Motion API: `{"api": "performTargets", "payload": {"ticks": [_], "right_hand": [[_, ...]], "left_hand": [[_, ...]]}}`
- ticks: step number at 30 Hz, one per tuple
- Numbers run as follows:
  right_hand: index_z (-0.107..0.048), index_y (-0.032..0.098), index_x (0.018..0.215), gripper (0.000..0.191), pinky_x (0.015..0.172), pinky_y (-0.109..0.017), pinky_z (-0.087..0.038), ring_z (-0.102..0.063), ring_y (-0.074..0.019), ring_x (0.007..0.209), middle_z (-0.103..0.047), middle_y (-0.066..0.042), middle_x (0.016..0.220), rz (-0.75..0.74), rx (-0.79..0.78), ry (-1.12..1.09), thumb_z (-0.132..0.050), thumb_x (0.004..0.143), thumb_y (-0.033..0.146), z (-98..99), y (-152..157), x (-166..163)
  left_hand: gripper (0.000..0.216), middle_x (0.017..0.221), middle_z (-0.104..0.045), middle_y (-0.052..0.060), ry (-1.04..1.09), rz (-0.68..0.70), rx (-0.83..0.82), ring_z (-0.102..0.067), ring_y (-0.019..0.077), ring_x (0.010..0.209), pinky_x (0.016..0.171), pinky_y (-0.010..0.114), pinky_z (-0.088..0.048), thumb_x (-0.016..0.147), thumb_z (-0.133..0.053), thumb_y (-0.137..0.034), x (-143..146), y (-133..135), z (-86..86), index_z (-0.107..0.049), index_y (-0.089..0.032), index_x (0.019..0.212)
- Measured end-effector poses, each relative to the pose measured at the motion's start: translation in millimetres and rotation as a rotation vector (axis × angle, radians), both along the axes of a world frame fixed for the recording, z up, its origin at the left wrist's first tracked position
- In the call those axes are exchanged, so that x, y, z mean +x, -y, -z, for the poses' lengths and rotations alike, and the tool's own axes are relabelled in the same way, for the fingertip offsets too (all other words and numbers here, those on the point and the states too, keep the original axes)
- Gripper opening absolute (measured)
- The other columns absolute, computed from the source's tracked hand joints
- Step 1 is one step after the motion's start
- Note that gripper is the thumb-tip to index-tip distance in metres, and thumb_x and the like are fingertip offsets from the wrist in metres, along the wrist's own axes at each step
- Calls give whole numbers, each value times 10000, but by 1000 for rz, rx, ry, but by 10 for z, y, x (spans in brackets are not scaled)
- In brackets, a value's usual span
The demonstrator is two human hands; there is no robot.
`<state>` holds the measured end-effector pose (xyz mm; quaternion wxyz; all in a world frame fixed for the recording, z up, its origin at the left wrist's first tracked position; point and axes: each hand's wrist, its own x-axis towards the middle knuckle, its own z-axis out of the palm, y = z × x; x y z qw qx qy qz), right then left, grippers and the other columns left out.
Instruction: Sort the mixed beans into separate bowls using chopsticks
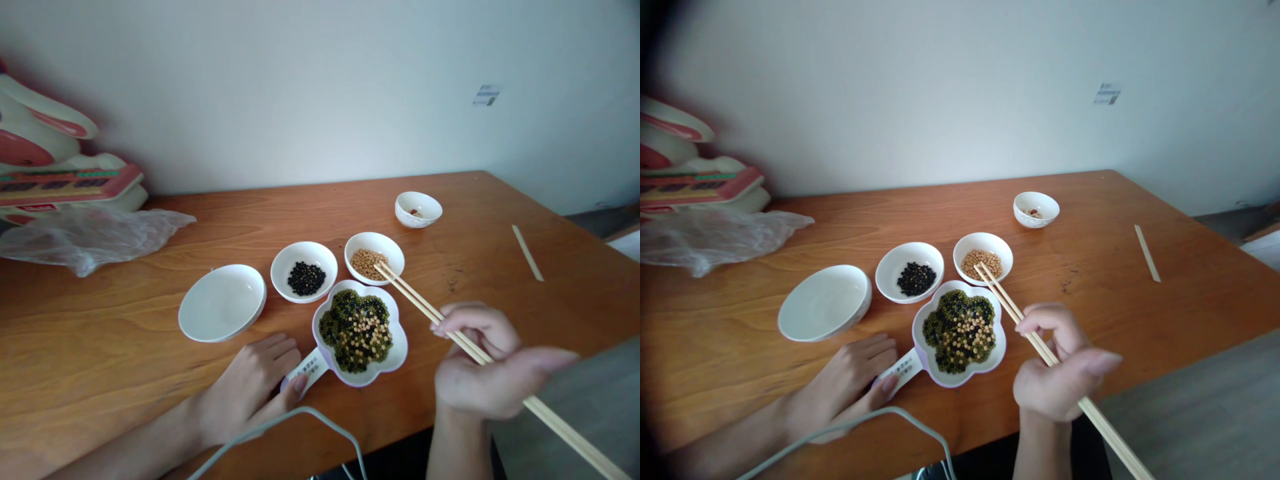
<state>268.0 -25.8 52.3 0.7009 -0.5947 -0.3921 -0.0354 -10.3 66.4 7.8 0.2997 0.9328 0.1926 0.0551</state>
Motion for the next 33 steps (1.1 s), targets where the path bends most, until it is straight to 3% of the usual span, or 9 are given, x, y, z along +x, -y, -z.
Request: {"api": "performTargets", "payload": {"ticks": [5,11,16,25,33], "right_hand": [[-660,206,644,769,672,-367,-425,-612,-233,693,-634,-54,643,-10,6,-9,-189,1040,667,-40,-79,40],[-663,207,585,797,696,-390,-435,-601,-236,647,-600,-45,556,-51,77,-69,-238,994,745,332,182,106],[-663,225,620,713,614,-357,-400,-560,-215,575,-564,-27,515,-97,159,-243,-223,1034,604,562,235,35],[-680,217,645,692,664,-372,-417,-579,-213,617,-608,-38,594,-100,145,-98,-232,1054,550,624,214,-91],[-665,207,654,703,571,-357,-413,-587,-212,583,-604,-48,611,-41,100,69,-202,1060,545,670,187,-153]], "left_hand": [[235,849,-577,43,32,-6,10,-493,206,767,722,361,-347,1064,-404,-287,12,-8,5,-495,-205,863],[234,848,-590,49,49,-12,34,-505,206,772,721,353,-369,1060,-412,-289,18,-5,13,-514,-203,868],[234,846,-600,53,62,-7,56,-520,210,772,723,355,-380,1061,-401,-278,17,10,-8,-515,-205,870],[243,869,-587,47,28,-7,39,-519,213,791,738,361,-374,1072,-388,-303,29,5,-57,-499,-208,878],[249,882,-594,49,28,-4,56,-527,212,805,748,367,-373,1078,-384,-305,27,9,-41,-516,-205,892]]}}
